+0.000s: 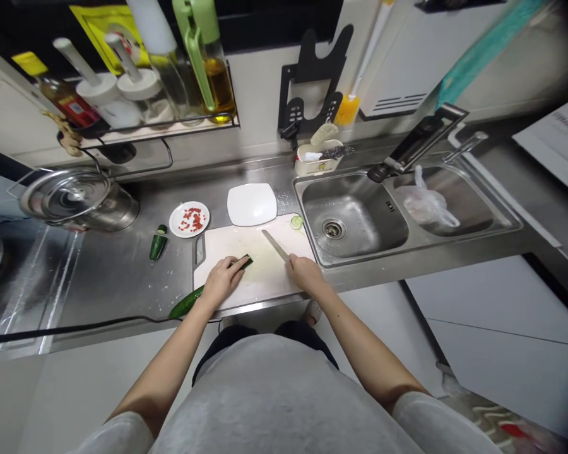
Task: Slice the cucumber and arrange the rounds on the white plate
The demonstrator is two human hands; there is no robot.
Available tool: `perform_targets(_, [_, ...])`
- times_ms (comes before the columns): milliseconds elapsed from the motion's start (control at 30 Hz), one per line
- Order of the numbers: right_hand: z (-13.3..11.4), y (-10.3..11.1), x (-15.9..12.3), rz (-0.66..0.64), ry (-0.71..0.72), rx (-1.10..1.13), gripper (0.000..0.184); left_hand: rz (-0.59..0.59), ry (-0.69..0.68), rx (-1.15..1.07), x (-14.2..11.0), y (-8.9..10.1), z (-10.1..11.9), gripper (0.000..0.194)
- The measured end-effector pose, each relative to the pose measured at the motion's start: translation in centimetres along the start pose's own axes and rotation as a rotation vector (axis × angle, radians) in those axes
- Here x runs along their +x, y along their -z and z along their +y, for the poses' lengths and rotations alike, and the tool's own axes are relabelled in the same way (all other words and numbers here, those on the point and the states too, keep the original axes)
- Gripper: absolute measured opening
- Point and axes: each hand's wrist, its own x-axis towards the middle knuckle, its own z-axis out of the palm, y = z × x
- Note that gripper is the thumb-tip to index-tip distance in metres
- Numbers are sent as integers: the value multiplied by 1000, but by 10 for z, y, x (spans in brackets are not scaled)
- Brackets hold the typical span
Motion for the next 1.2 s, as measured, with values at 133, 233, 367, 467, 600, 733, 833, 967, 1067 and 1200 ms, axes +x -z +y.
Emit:
perform_targets(133, [-13,-1,-10,-5,44,25,32,22,-5,18,0,-3,-2,41])
perform_targets(233, [-27,-4,-21,-19,84,57,33,34,-11,68,-1,-5,-1,41])
perform_targets(367, [-42,-4,-29,-76,94,80,34,38,-10,104,-2,-8,2,42])
perform_targets(467, [-49,-4,-29,-100,95,88,34,39,-7,94,-2,-8,2,42])
perform_targets(600, [-52,-6,-27,-99,106,102,35,37,-6,87,-1,-7,1,42])
perform_targets(733, [-53,-6,-28,-103,115,118,36,34,-6,71,0,-6,1,43])
perform_targets(833, [-53,-4,-29,-128,110,108,36,18,-1,64,0,-5,2,44])
perform_targets(967, [-54,-1,-30,-142,110,94,36,13,10,43,0,-4,2,44])
perform_targets(1067, [-54,0,-31,-170,103,80,34,16,22,32,0,-5,2,45])
perform_targets(1200, [-56,-1,-33,-176,107,65,32,-1,42,44,-1,-6,2,43])
